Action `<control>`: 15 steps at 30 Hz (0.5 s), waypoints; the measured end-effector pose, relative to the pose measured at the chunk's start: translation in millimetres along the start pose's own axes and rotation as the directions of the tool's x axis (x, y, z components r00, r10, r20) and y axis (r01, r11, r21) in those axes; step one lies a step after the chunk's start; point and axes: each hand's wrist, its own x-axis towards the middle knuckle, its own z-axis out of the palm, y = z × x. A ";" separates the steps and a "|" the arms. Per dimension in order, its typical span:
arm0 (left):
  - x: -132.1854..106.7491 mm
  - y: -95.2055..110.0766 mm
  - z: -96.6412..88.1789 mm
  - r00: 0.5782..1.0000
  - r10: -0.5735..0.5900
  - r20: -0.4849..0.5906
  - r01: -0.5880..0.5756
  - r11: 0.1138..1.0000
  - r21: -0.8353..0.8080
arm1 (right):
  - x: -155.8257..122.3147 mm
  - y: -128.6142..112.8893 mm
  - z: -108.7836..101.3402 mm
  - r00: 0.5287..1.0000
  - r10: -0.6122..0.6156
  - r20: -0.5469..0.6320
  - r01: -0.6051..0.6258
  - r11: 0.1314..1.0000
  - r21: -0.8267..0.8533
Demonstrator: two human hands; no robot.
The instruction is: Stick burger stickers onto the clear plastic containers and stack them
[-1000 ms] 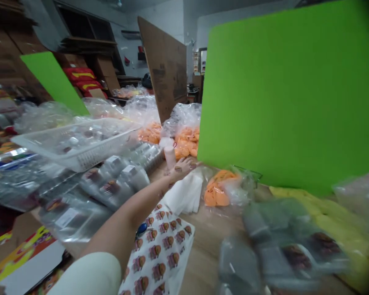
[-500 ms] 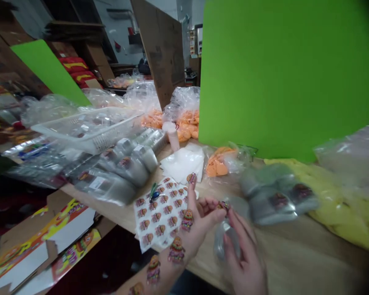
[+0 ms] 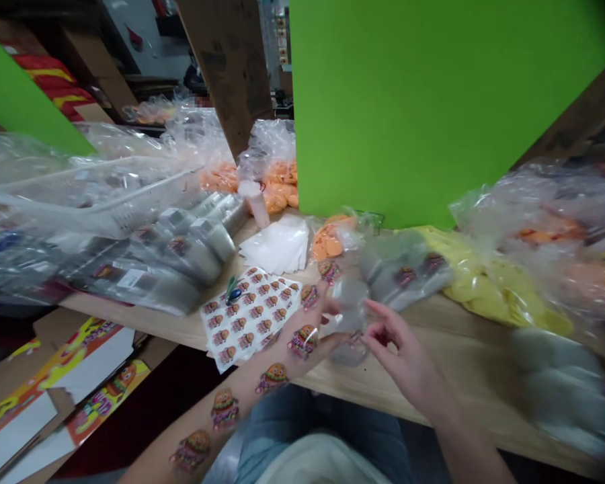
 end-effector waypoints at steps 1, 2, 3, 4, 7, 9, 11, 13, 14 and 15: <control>-0.5 -4.5 6.0 0.997 -0.008 -0.071 0.005 0.999 -0.034 | -1.6 5.9 4.6 0.995 0.049 -0.084 -0.041 0.995 0.096; -0.9 -9.1 12.9 0.992 -0.037 -0.121 0.025 0.994 -0.102 | -3.6 12.0 9.9 0.984 0.097 -0.149 -0.068 0.980 0.190; -1.5 -13.2 19.9 0.986 -0.085 -0.145 0.055 0.979 -0.196 | -5.8 17.7 15.2 0.973 0.137 -0.185 -0.086 0.961 0.262; -2.2 -16.4 26.5 0.978 -0.143 -0.150 0.094 0.952 -0.292 | -8.1 22.4 20.0 0.967 0.162 -0.196 -0.099 0.949 0.301; -4.7 -17.4 37.8 0.951 -0.266 -0.157 0.188 0.902 -0.388 | -14.1 28.8 25.9 0.962 0.100 -0.253 -0.043 0.974 0.222; -6.3 -14.3 36.9 0.959 -0.258 -0.121 0.213 0.930 -0.300 | -14.7 28.7 19.1 0.977 0.013 -0.215 0.016 0.991 0.133; -7.4 -14.7 32.5 0.972 -0.229 -0.047 0.216 0.957 -0.195 | -10.5 30.1 5.2 0.994 0.016 -0.109 -0.002 0.993 0.121; -6.8 -22.8 28.8 0.984 -0.166 -0.057 0.161 0.983 -0.088 | -1.2 37.9 -10.4 0.989 0.080 -0.127 -0.056 0.982 0.181; -5.7 -29.9 28.3 0.990 -0.110 -0.085 0.108 0.994 -0.028 | 4.9 45.1 -16.5 0.976 0.108 -0.191 -0.060 0.968 0.243; -4.2 -38.4 28.8 0.995 -0.043 -0.092 0.046 0.998 0.033 | 11.2 54.3 -20.3 0.960 0.126 -0.249 -0.039 0.944 0.328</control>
